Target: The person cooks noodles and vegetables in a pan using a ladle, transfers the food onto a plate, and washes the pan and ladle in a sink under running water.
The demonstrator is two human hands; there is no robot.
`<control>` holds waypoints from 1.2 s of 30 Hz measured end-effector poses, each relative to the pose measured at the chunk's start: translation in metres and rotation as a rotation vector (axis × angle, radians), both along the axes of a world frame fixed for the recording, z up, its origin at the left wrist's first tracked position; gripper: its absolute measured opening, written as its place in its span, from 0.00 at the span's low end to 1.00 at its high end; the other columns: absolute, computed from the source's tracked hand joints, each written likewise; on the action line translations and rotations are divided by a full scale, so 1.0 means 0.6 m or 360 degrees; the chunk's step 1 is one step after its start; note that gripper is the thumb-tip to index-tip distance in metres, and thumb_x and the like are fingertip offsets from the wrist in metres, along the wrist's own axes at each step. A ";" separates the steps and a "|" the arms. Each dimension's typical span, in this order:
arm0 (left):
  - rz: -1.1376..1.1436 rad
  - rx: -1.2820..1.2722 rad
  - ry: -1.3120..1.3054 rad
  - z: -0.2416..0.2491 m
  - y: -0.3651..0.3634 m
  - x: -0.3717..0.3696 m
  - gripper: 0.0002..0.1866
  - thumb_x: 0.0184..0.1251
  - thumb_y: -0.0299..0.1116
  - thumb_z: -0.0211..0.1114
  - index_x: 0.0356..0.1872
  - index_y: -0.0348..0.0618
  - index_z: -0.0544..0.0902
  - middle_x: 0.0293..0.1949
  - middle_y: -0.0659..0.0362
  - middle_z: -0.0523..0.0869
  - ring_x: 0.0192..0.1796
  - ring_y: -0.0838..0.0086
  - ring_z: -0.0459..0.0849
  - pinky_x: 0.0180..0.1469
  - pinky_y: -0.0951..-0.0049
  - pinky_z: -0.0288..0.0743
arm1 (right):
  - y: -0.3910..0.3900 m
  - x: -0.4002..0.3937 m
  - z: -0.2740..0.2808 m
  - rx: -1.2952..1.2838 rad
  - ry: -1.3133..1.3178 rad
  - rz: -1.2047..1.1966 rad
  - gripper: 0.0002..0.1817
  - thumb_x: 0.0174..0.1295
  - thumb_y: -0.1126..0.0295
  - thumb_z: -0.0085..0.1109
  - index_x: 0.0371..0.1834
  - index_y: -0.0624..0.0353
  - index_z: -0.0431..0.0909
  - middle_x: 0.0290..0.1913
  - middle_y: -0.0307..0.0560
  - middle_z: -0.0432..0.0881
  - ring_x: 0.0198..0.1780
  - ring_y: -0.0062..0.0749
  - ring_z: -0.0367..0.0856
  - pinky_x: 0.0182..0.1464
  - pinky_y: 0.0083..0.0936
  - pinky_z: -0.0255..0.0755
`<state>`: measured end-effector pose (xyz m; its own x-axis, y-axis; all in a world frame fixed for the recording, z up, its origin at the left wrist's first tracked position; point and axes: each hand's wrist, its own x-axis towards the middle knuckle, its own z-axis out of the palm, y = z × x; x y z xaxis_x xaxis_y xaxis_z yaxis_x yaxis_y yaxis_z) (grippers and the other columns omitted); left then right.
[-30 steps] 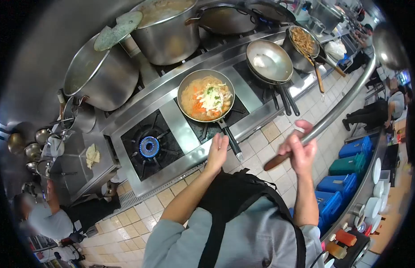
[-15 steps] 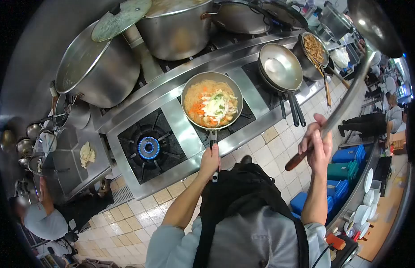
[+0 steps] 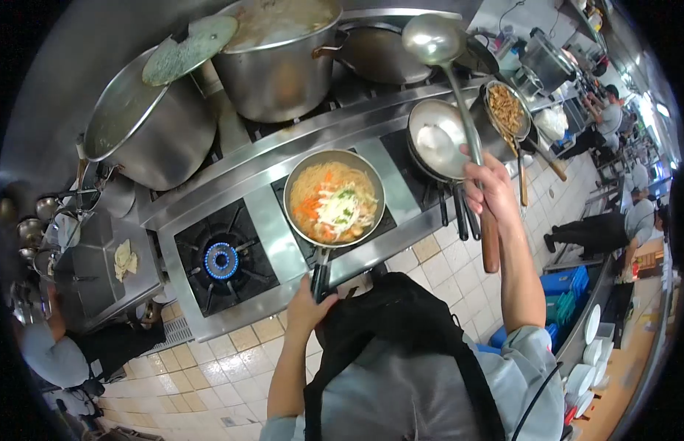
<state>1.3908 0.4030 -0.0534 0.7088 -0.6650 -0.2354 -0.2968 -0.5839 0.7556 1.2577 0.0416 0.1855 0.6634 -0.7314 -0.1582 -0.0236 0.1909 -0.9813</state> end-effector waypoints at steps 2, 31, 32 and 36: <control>0.0065 0.0216 0.0024 -0.027 -0.005 -0.020 0.33 0.61 0.48 0.74 0.58 0.35 0.73 0.42 0.35 0.87 0.48 0.36 0.86 0.51 0.46 0.79 | -0.079 0.017 -0.017 0.0024 0.0068 0.0145 0.23 0.66 0.75 0.55 0.64 0.68 0.70 0.28 0.37 0.70 0.17 0.17 0.66 0.14 0.21 0.62; 0.2138 0.0349 0.1249 -0.319 0.313 -0.561 0.46 0.75 0.72 0.44 0.69 0.34 0.72 0.50 0.45 0.85 0.39 0.60 0.86 0.33 0.63 0.80 | -0.376 0.172 -0.144 -0.0154 0.0478 0.0595 0.07 0.62 0.75 0.56 0.42 0.62 0.75 0.24 0.34 0.70 0.19 0.18 0.67 0.18 0.22 0.61; 0.2106 0.0278 0.1203 -0.302 0.299 -0.547 0.47 0.75 0.72 0.44 0.71 0.34 0.71 0.51 0.44 0.84 0.41 0.59 0.86 0.33 0.63 0.80 | -0.373 0.175 -0.141 -0.0154 0.0476 0.0600 0.07 0.62 0.75 0.56 0.42 0.62 0.75 0.24 0.34 0.70 0.19 0.18 0.67 0.18 0.22 0.61; 0.2086 0.0006 0.1068 -0.239 0.258 -0.482 0.41 0.77 0.66 0.51 0.69 0.34 0.73 0.51 0.46 0.85 0.44 0.61 0.87 0.37 0.64 0.82 | -0.357 0.175 -0.139 -0.0275 0.0514 0.0418 0.09 0.64 0.73 0.56 0.46 0.62 0.79 0.24 0.33 0.73 0.20 0.17 0.68 0.20 0.20 0.62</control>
<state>1.1015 0.5580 -0.1968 0.5506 0.3535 -0.7562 0.8317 -0.1553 0.5330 1.3626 -0.1726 0.1018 0.7667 -0.5786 -0.2783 -0.3599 -0.0284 -0.9326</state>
